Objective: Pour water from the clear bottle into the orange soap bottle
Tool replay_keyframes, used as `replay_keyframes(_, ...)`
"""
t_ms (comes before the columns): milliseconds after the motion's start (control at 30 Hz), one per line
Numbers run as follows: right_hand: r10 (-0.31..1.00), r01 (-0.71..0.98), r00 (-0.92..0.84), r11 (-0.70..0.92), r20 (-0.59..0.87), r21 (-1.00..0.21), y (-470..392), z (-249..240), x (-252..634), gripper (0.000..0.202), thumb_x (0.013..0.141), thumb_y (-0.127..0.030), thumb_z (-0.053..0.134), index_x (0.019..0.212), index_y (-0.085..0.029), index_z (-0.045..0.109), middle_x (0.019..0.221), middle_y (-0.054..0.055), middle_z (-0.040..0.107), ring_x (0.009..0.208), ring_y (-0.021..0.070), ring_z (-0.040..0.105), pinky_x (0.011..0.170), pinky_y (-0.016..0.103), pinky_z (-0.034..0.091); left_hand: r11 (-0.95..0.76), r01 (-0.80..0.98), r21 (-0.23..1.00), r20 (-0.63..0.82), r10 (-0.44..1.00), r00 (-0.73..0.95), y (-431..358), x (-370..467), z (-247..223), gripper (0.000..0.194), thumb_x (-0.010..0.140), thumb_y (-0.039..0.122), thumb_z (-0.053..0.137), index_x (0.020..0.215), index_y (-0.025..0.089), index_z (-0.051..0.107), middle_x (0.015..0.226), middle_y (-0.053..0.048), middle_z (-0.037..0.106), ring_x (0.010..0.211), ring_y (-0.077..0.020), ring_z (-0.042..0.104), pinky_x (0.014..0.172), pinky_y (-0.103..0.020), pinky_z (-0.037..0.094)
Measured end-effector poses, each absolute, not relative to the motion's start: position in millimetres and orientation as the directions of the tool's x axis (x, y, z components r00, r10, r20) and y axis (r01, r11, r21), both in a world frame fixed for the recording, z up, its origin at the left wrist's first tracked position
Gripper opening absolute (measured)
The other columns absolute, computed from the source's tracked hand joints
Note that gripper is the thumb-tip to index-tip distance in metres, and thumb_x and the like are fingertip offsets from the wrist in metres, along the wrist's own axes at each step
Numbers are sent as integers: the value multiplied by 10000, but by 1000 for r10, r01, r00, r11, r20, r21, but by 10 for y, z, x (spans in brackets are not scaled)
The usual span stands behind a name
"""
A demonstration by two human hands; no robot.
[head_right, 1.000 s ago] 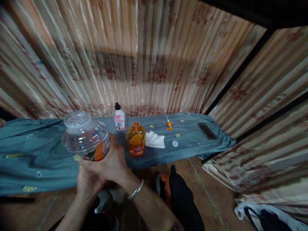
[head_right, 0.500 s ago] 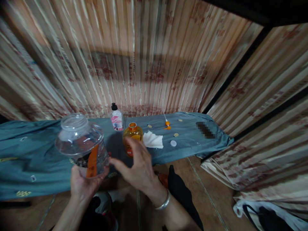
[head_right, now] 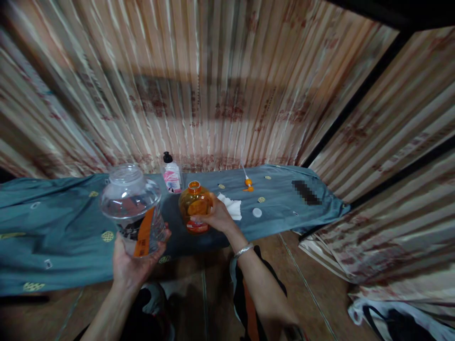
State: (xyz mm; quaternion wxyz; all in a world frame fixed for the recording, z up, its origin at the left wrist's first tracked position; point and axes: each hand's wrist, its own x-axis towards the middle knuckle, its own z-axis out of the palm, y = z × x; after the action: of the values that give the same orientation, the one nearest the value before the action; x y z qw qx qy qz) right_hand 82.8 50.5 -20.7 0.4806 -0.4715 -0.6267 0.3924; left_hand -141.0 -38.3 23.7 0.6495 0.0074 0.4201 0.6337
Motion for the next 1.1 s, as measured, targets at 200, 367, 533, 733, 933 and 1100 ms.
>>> replay_keyframes(200,979,120,16,200,203,-973,571,-77,1014,706,596,-461,1067,1140,-243,674,1142,76,868,1080,307,849,1018,485,682,222,-815,535,-554,820,-141,-340,-1373,197,572,1128,504,323,1394,115,648,931,-164,829,665,-312,827,473,-292,584)
replay_keyframes(367,924,297,199,261,327,-919,748,146,1261,715,601,-463,1068,1174,-278,683,1193,70,871,1135,336,836,1038,496,672,233,-814,531,-572,808,-142,-314,-1312,191,541,1123,439,351,1472,121,617,927,-144,828,657,-318,826,461,-295,575)
replay_keyframes(533,899,472,273,184,341,-862,832,32,1426,753,586,-475,1065,1206,-275,686,1167,80,868,1109,357,831,983,493,674,260,-815,517,-590,798,-119,-246,-1213,180,588,1119,432,340,1527,91,589,940,-159,827,675,-312,828,451,-279,560)
replay_keyframes(733,944,440,213,137,252,-888,752,-255,1481,792,621,-471,1045,1276,-266,650,1205,87,862,1144,365,830,1017,519,663,294,-810,507,-609,788,-94,-170,-1086,151,607,1115,427,329,1557,94,577,938,-170,834,670,-314,825,435,-281,552)
replay_keyframes(933,953,409,144,187,265,-893,703,-360,1451,767,685,-397,1018,1339,-266,639,1251,95,868,1172,350,839,1028,510,670,312,-801,511,-629,771,-101,-171,-999,156,541,1120,368,354,1522,100,598,915,-165,834,659,-311,825,431,-285,553)
replay_keyframes(1100,952,448,164,163,260,-879,695,-372,1399,780,717,-392,1014,1391,-254,648,1246,110,875,1154,362,847,1012,514,677,285,-799,529,-626,767,-141,-161,-1000,105,353,1106,317,423,1305,166,673,901,-115,836,661,-303,826,417,-272,533)
